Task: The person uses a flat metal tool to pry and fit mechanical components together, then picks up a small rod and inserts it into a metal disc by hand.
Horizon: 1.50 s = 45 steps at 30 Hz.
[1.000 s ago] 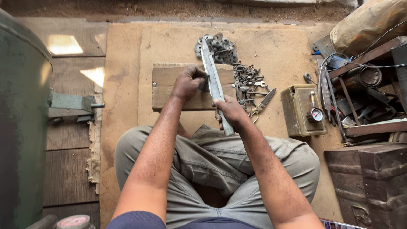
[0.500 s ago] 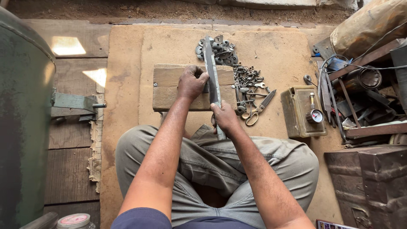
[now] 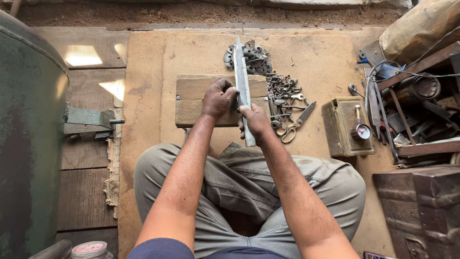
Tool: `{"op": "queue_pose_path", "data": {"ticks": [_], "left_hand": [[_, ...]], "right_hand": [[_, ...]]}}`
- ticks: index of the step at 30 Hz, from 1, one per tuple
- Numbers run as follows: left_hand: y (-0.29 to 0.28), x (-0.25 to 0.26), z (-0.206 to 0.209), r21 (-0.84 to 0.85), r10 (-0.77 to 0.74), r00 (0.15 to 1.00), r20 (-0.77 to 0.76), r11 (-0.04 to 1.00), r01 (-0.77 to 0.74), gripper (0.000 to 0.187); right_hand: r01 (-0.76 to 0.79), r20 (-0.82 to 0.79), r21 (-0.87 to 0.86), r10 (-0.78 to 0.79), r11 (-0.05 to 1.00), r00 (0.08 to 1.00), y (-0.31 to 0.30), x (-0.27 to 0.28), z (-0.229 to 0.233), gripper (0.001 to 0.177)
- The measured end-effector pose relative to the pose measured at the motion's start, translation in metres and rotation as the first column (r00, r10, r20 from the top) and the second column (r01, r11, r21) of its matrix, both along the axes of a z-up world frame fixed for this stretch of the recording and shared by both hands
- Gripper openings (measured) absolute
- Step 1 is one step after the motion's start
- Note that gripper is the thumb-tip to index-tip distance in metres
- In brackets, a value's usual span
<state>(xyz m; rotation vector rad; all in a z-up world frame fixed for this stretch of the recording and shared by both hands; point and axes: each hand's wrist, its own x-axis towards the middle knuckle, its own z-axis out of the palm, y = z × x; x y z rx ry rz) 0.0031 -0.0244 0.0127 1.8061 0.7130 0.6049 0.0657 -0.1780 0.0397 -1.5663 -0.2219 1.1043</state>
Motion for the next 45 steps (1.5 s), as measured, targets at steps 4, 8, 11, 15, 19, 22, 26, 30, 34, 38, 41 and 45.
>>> {"op": "queue_pose_path", "data": {"ticks": [4, 8, 11, 15, 19, 22, 26, 30, 34, 38, 41, 45], "left_hand": [[-0.001, -0.002, 0.002, -0.028, -0.015, 1.000, 0.013, 1.000, 0.016, 0.009], [-0.003, -0.002, 0.003, -0.040, 0.009, 1.000, 0.024, 0.999, -0.008, 0.009], [-0.005, -0.001, 0.000, -0.009, 0.021, 0.997, 0.068, 1.000, -0.021, 0.009], [-0.003, 0.000, -0.005, 0.011, 0.029, 0.998, 0.050, 0.999, -0.030, 0.008], [-0.002, 0.002, -0.009, 0.064, 0.038, 0.998, 0.043, 0.997, -0.041, 0.008], [-0.005, 0.001, -0.010, 0.023, 0.047, 0.998, 0.036, 0.999, -0.048, 0.008], [-0.004, 0.002, -0.007, 0.054, 0.063, 0.997, 0.034, 0.996, -0.065, 0.009], [-0.005, 0.001, -0.006, 0.032, 0.047, 0.999, 0.023, 0.998, -0.048, 0.006], [-0.005, 0.002, -0.006, 0.023, 0.053, 0.999, -0.012, 0.998, -0.053, 0.007], [-0.002, 0.002, -0.013, 0.114, 0.062, 0.996, 0.064, 0.991, -0.069, 0.009], [-0.003, 0.001, -0.014, 0.070, 0.069, 0.993, 0.097, 0.995, -0.076, 0.008], [-0.002, -0.001, -0.011, 0.073, 0.072, 0.991, 0.112, 0.994, -0.081, 0.007]], "right_hand": [[0.002, 0.020, 0.002, -0.002, 1.000, 1.000, 0.009, 0.001, 0.006, 0.019], [-0.025, 0.064, -0.066, 0.029, 0.997, 0.997, 0.012, -0.001, 0.012, 0.019], [-0.050, 0.078, -0.073, 0.056, 0.996, 0.995, 0.008, 0.001, 0.015, 0.019], [-0.076, 0.057, -0.076, 0.080, 0.994, 0.995, -0.003, -0.005, 0.010, 0.016], [-0.057, 0.109, -0.071, 0.064, 0.996, 0.992, -0.035, -0.036, -0.009, 0.016], [-0.110, 0.382, -0.050, 0.121, 0.993, 0.916, -0.072, -0.067, -0.019, 0.016], [-0.119, 0.449, -0.216, 0.207, 0.969, 0.869, -0.097, -0.097, 0.002, 0.017], [-0.127, 0.198, -0.356, 0.207, 0.926, 0.958, -0.077, -0.080, 0.019, 0.018], [-0.126, 0.299, -0.352, 0.239, 0.928, 0.924, -0.031, -0.041, 0.010, 0.021], [-0.126, 0.347, -0.280, 0.222, 0.952, 0.911, 0.012, -0.004, 0.010, 0.021], [-0.116, 0.414, -0.440, 0.316, 0.890, 0.854, 0.021, -0.005, 0.009, 0.025], [0.021, 0.817, -0.490, 0.451, 0.871, 0.360, -0.004, -0.023, -0.008, 0.027]]}}
